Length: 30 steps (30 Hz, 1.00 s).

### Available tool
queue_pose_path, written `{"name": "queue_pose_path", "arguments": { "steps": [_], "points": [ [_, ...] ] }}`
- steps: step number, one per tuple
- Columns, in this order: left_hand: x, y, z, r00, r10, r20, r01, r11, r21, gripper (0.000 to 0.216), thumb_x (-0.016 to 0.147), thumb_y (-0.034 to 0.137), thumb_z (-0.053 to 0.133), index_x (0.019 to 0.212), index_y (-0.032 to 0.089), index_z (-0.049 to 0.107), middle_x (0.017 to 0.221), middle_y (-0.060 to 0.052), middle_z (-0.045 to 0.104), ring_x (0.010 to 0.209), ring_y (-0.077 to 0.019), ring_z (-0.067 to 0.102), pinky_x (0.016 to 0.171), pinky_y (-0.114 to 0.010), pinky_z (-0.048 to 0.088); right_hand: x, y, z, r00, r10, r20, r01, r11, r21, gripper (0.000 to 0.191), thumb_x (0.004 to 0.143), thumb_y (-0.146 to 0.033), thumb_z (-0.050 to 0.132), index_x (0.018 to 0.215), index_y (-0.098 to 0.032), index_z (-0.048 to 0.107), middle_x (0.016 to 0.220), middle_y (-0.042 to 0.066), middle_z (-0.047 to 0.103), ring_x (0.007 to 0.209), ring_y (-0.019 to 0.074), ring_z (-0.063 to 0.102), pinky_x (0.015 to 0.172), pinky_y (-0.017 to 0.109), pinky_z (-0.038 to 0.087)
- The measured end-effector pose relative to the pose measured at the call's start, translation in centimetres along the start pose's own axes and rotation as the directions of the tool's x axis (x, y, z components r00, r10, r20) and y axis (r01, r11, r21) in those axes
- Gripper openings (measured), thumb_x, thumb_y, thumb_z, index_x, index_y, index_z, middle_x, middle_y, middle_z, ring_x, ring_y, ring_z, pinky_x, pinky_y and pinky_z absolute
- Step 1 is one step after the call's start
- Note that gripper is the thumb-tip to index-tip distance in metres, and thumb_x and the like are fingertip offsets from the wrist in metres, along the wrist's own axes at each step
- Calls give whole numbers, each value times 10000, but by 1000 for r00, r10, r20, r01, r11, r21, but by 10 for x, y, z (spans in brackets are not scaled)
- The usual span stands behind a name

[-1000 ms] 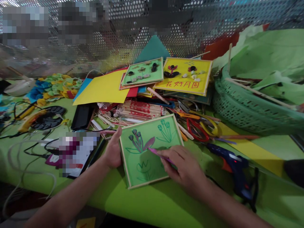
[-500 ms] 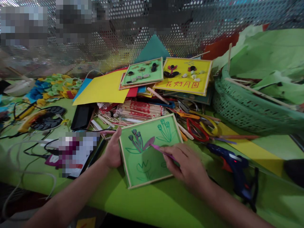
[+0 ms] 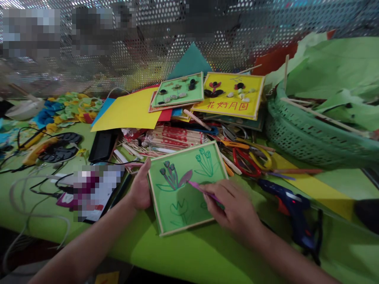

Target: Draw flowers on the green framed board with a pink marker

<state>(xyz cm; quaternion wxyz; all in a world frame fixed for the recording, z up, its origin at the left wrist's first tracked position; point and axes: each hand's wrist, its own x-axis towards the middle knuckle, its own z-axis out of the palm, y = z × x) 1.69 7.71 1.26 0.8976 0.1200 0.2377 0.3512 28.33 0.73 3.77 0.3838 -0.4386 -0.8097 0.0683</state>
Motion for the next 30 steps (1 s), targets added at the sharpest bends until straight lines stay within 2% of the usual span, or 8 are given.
{"name": "queue_pose_path", "arguments": {
  "steps": [13,19,24,30],
  "points": [
    [0,0,7,997,7,-72,-5,999,34,664,975,631,509,1328,98,686,1202,-167,766,1237,-364,680,1203,-536,365,-2,0,0,1000,8,24,-9,1000,11,238,976,-135,596,1174,-232,686,880,21,730,739,167,677,655,282,527],
    [0,0,4,1000,7,4,-7,999,36,676,969,643,511,1316,90,689,1213,-176,761,1233,-366,681,1191,-532,381,0,0,-1,999,32,-20,-32,999,-27,180,967,-151,615,1107,-223,703,877,23,729,732,169,676,650,288,523],
    [0,0,2,1000,10,-8,-10,1000,28,657,955,637,542,1280,90,707,1175,-173,774,1216,-369,689,1178,-531,394,0,0,-1,1000,-3,21,3,1000,7,264,978,-135,597,1203,-240,685,895,9,729,766,157,677,683,274,522],
    [0,1,4,1000,11,-19,-10,999,35,648,969,644,512,1257,102,723,1164,-162,779,1211,-358,694,1180,-526,391,-1,0,0,1000,7,4,-7,1000,-13,218,977,-126,603,1157,-218,686,878,22,714,744,163,657,668,282,511]
  ]
}}
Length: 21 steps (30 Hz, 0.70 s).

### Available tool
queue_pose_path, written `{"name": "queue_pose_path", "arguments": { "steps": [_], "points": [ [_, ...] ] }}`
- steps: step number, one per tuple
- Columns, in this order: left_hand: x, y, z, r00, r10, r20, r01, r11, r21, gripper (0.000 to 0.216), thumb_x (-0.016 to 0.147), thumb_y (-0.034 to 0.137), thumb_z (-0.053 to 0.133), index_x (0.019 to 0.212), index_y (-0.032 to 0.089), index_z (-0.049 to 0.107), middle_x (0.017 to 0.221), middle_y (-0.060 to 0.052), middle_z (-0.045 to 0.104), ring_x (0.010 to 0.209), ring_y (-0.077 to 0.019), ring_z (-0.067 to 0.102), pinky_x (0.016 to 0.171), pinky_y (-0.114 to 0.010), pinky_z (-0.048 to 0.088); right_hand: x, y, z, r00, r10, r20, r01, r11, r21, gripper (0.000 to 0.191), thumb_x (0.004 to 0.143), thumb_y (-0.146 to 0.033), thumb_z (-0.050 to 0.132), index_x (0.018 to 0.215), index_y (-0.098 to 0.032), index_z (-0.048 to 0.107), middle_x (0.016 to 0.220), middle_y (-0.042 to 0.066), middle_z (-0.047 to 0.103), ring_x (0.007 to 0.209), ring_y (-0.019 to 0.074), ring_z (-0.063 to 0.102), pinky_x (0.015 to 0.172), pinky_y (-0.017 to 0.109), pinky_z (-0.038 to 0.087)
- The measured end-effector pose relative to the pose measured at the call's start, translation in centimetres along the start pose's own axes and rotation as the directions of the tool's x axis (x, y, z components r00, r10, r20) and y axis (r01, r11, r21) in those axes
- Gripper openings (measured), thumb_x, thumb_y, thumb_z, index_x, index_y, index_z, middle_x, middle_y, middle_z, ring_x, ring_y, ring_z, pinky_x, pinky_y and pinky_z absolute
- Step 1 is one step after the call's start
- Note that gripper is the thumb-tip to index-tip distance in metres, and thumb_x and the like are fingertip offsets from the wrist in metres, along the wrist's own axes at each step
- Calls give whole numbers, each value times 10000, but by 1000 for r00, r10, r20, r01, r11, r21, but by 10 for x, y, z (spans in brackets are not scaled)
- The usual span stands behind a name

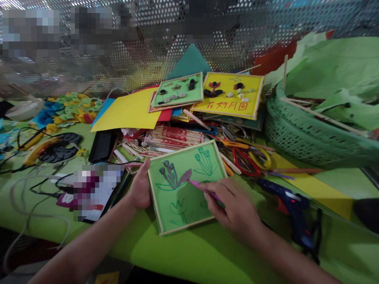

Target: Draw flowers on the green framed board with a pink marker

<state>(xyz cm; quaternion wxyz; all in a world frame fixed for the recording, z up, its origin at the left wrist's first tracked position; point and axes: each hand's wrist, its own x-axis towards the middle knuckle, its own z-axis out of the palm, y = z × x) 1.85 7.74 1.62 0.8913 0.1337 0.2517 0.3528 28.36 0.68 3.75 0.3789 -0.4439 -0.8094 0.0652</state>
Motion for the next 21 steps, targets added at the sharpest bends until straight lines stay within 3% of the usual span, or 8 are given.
{"name": "queue_pose_path", "arguments": {
  "steps": [15,21],
  "points": [
    [1,-2,-3,1000,-14,16,14,1000,9,643,955,643,542,1275,114,722,1206,-153,768,1263,-359,665,1210,-527,353,0,-2,3,1000,-24,17,23,999,26,225,980,-139,591,1164,-229,686,861,27,724,725,171,666,645,279,522],
    [1,-3,-4,1000,-3,9,3,1000,13,686,960,630,543,1388,105,648,1279,-170,737,1279,-373,652,1191,-542,376,0,-3,2,998,-34,48,31,998,50,255,986,-139,583,1205,-225,682,848,23,706,727,165,654,644,274,514]
  ]
}}
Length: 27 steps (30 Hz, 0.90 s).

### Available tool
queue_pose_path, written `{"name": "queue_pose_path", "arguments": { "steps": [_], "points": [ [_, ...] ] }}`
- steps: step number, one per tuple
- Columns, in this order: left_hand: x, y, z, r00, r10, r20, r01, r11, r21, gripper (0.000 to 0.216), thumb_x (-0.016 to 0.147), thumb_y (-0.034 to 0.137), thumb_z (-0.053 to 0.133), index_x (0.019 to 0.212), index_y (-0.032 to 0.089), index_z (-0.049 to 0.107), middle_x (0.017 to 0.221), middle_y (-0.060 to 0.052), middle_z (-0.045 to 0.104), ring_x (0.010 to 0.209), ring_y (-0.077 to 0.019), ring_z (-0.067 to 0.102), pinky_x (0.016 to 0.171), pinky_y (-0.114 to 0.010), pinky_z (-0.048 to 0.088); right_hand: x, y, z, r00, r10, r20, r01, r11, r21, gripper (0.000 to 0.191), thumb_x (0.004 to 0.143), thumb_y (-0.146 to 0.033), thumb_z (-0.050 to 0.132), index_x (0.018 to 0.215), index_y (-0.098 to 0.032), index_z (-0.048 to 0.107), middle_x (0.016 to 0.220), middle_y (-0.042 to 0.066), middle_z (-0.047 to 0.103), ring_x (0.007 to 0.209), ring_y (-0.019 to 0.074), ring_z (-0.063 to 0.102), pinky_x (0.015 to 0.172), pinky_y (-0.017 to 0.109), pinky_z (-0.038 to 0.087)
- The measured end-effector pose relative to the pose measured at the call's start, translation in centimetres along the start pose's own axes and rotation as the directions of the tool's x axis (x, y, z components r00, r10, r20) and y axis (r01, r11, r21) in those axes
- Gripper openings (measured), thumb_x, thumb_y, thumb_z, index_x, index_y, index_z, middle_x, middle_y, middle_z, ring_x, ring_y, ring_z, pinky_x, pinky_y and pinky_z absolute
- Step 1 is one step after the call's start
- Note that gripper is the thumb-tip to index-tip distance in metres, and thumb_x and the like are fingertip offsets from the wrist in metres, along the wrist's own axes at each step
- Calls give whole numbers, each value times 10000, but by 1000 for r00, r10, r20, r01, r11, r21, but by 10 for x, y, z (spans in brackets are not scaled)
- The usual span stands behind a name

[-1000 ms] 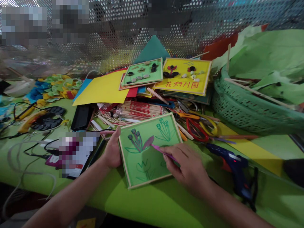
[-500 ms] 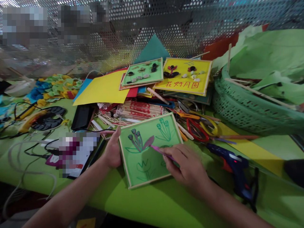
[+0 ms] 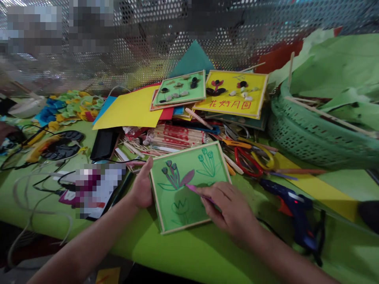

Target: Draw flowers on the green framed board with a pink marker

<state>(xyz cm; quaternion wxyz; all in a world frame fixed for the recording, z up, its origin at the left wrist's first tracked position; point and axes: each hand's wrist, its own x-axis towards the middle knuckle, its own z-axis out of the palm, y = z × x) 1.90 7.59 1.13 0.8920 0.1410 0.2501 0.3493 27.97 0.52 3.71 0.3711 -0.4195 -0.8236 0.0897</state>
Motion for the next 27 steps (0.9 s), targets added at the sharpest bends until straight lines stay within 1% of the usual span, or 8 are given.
{"name": "queue_pose_path", "arguments": {
  "steps": [3,8,12,14,17,22,27],
  "points": [
    [0,0,0,1000,3,7,-3,1000,-11,672,962,623,547,1390,115,647,1256,-152,750,1278,-365,654,1195,-532,373,-1,-1,1,1000,1,-6,-1,1000,-2,232,987,-132,588,1184,-220,674,870,27,705,751,164,651,668,276,515],
    [0,0,0,1000,-15,-9,15,1000,-1,716,957,645,538,1406,95,630,1317,-184,715,1280,-384,649,1189,-559,371,-2,-1,3,999,-8,39,7,1000,17,254,999,-134,572,1219,-226,659,864,20,701,747,161,645,663,274,507],
    [0,-1,2,999,22,-32,-23,1000,-5,670,955,606,570,1398,108,637,1267,-165,743,1279,-369,652,1205,-540,361,-2,-1,3,1000,-8,-2,8,1000,-3,226,997,-140,579,1188,-221,667,875,29,709,745,164,652,665,277,510],
    [0,-1,3,999,37,-33,-37,999,1,674,954,600,574,1416,112,623,1294,-167,730,1296,-375,639,1205,-548,360,-1,-1,2,1000,-7,-8,7,1000,-7,232,993,-146,585,1193,-224,674,867,29,708,740,168,654,658,280,513],
    [0,-1,4,1000,11,-28,-11,1000,9,736,951,638,552,1439,90,599,1350,-197,693,1318,-400,618,1190,-580,370,0,-2,2,1000,-1,16,1,1000,-4,269,993,-147,577,1225,-233,682,824,19,695,712,169,649,631,276,515],
    [0,0,2,999,21,-26,-21,1000,-23,635,964,579,567,1399,123,641,1238,-152,757,1257,-357,670,1196,-529,379,1,-3,2,1000,9,-3,-9,1000,-2,262,985,-144,584,1209,-234,686,862,29,718,730,172,667,642,282,529],
    [0,1,4,998,15,-68,-17,1000,-26,631,967,588,555,1369,113,661,1185,-149,776,1230,-352,686,1197,-518,376,-1,-4,2,1000,2,22,-2,1000,-6,261,1004,-146,563,1220,-229,682,821,21,688,715,169,649,638,280,517]
  ]
}}
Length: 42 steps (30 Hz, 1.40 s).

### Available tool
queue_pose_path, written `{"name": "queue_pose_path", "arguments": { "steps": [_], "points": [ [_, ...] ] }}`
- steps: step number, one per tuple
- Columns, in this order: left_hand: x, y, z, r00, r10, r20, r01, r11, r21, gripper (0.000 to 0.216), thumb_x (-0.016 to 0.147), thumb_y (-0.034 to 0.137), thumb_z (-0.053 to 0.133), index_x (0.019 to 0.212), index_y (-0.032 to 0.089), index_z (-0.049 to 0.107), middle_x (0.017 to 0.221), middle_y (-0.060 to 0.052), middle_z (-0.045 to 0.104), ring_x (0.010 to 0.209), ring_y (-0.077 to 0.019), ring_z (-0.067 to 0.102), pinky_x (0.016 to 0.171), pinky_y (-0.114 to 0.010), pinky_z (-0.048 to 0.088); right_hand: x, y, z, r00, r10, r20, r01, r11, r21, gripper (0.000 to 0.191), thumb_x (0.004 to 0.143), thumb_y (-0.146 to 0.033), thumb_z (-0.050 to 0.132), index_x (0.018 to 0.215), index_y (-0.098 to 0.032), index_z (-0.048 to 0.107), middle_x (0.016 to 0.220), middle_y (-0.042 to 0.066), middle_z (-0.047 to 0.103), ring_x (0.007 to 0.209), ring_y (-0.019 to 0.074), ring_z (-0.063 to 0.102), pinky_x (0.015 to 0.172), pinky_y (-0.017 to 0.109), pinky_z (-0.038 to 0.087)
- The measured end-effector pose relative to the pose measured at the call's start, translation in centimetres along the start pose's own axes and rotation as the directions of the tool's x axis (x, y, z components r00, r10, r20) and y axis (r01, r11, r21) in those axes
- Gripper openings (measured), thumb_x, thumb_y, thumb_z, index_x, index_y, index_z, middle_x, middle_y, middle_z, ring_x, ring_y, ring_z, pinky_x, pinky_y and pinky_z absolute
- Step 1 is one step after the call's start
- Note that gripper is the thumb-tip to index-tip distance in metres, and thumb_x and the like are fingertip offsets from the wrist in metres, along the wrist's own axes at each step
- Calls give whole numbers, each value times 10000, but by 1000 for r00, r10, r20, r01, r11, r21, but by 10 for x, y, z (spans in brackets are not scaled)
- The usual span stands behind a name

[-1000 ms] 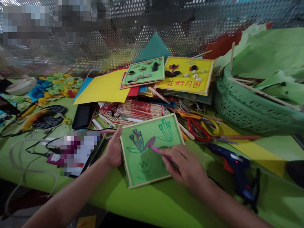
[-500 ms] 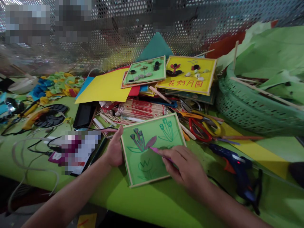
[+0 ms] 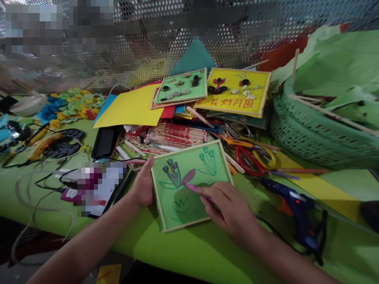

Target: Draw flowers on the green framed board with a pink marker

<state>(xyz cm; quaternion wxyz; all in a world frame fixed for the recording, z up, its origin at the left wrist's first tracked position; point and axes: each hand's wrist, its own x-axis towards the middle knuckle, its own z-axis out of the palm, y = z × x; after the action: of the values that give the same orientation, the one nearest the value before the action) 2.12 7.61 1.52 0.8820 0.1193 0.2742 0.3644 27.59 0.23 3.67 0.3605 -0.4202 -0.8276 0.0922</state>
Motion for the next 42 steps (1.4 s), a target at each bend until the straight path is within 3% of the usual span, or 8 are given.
{"name": "queue_pose_path", "arguments": {
  "steps": [11,23,36,42],
  "points": [
    [0,0,0,1000,20,12,-19,999,-32,623,972,563,558,1421,136,628,1266,-149,747,1246,-357,676,1195,-533,386,3,0,-2,998,-8,-55,7,1000,-16,235,989,-134,582,1180,-234,675,860,29,719,723,170,663,638,284,519],
    [-1,-1,-1,999,-6,53,5,1000,16,731,958,621,550,1450,81,590,1340,-202,697,1296,-393,636,1191,-567,379,0,0,0,1000,-9,-12,9,1000,12,280,998,-147,565,1240,-240,669,820,16,688,705,167,648,634,280,517],
    [-1,1,-2,1000,-4,18,4,1000,-10,644,978,583,519,1429,134,618,1206,-138,771,1170,-338,719,1170,-506,411,2,2,-1,999,2,-49,-3,1000,-18,227,976,-131,593,1164,-219,686,858,31,716,726,171,666,641,282,524],
    [0,1,-4,998,-1,59,2,1000,-17,643,987,574,510,1440,129,611,1206,-140,771,1204,-343,701,1177,-503,398,1,2,-2,999,8,-42,-9,1000,-17,244,985,-139,585,1189,-237,677,854,29,712,723,177,661,641,293,526]
  ]
}}
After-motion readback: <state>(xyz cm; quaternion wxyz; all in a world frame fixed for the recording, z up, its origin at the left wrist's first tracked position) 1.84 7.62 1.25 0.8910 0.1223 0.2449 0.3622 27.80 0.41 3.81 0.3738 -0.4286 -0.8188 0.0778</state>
